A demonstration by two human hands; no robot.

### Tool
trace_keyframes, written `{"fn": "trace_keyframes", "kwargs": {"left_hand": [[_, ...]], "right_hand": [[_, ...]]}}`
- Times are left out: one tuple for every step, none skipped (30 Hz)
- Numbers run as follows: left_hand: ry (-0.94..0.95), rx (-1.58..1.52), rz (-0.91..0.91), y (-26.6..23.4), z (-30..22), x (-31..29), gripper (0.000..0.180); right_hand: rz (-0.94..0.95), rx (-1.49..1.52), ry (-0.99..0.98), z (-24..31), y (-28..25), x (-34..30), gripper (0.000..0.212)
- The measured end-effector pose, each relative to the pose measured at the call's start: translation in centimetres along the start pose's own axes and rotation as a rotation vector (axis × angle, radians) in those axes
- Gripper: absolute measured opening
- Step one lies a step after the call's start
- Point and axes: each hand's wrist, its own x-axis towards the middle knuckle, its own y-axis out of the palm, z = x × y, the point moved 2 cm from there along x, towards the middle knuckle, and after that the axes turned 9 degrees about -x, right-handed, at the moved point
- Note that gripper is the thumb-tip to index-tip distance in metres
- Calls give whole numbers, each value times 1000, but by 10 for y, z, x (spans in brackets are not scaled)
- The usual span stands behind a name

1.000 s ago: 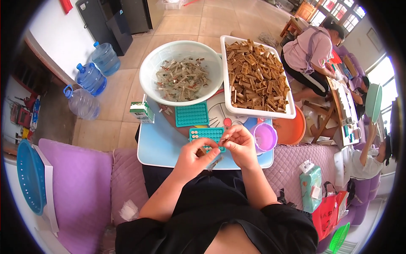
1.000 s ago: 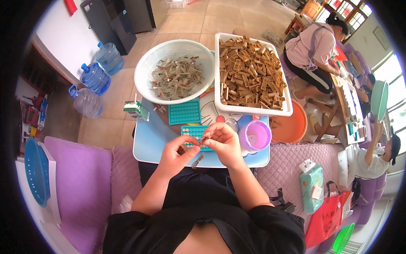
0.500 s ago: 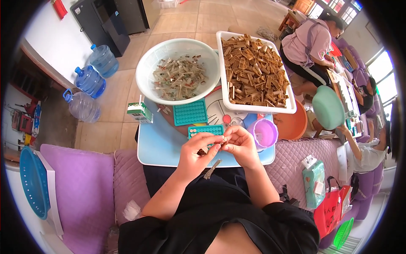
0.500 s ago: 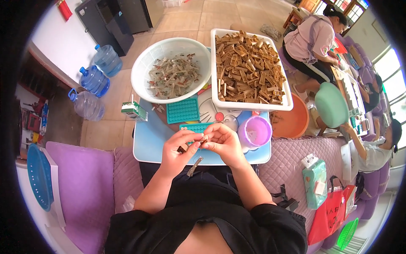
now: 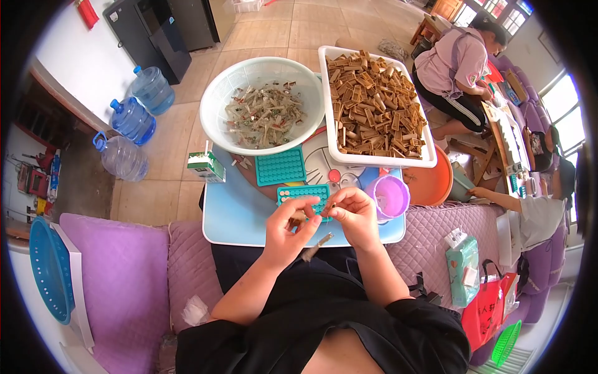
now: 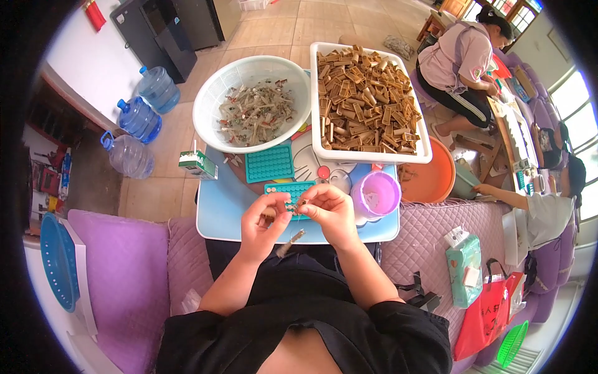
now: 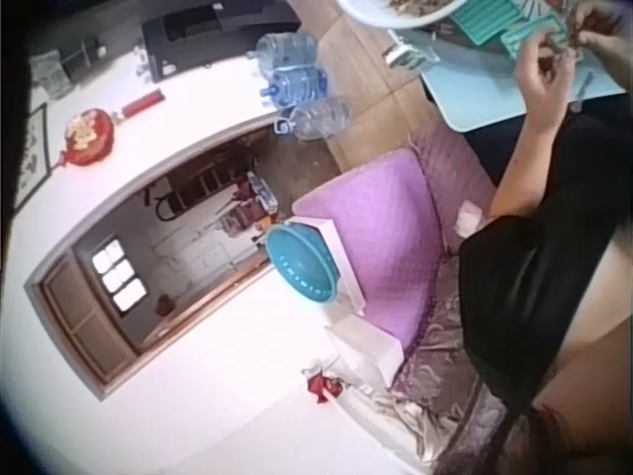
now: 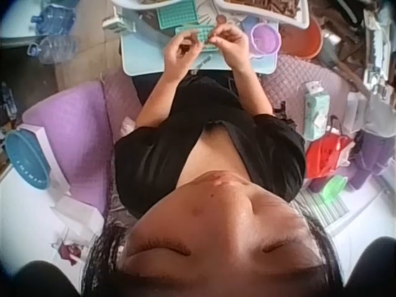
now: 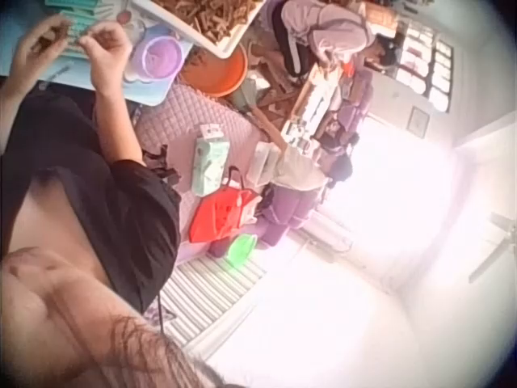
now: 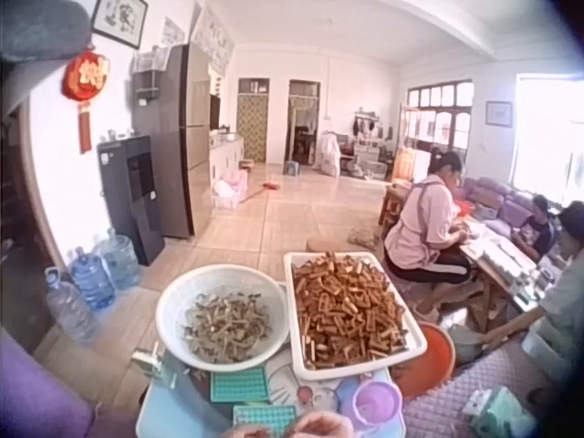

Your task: The person assembles small green plastic inserts into larger brown plastic housings by hand.

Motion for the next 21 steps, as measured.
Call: {"fn": "trace_keyframes", "kwargs": {"left_hand": [[-92,-204,31,0,1,0,31],[-92,-204,30,-3,5,0,31],[-142,-420,65,-6,10,0,34],[-191,-636,99,-7,14,-1,37],[-190,-635,98,-8,15,-3,37],[-205,-562,53,-8,16,-5,36],[-219,-489,7,-8,18,-6,36],[-221,-489,7,-8,17,-5,36],[-203,-463,24,-8,15,-4,35],[-185,-436,41,-7,14,-4,35],[-186,-437,41,-7,15,-5,35],[-152,-390,37,-8,16,-5,35],[-118,-343,33,-9,16,-5,35],[-118,-344,33,-10,17,-5,35],[-133,-358,28,-11,18,-5,35],[-147,-373,23,-13,18,-5,36],[-147,-373,22,-14,18,-5,36],[-139,-348,26,-14,17,-5,37],[-131,-323,31,-14,16,-5,38],[-132,-325,30,-16,16,-5,38],[-111,-181,77,-18,16,-4,39]], "right_hand": [[0,0,1,1,0,0,22],[-31,-57,11,4,-2,-1,21],[-60,-112,21,6,-1,-2,21],[-58,-111,21,9,2,-3,21],[-64,-261,47,13,6,-5,19],[-73,-412,73,15,9,-7,18],[-74,-412,74,18,13,-7,18],[-62,-516,16,21,18,-7,17],[-49,-620,-43,24,22,-8,16],[-52,-743,-66,26,25,-8,16],[-52,-742,-65,25,26,-8,16],[-42,-736,-91,24,28,-8,16],[-31,-729,-116,24,29,-8,17],[-31,-729,-116,25,30,-9,17],[-46,-701,-107,26,31,-11,16],[-61,-672,-98,27,31,-11,16],[-60,-672,-98,27,31,-11,16],[-40,-668,-74,28,31,-10,15],[-20,-664,-50,28,30,-10,15],[-20,-665,-49,27,28,-10,15],[21,-685,-66,24,26,-9,17]]}}
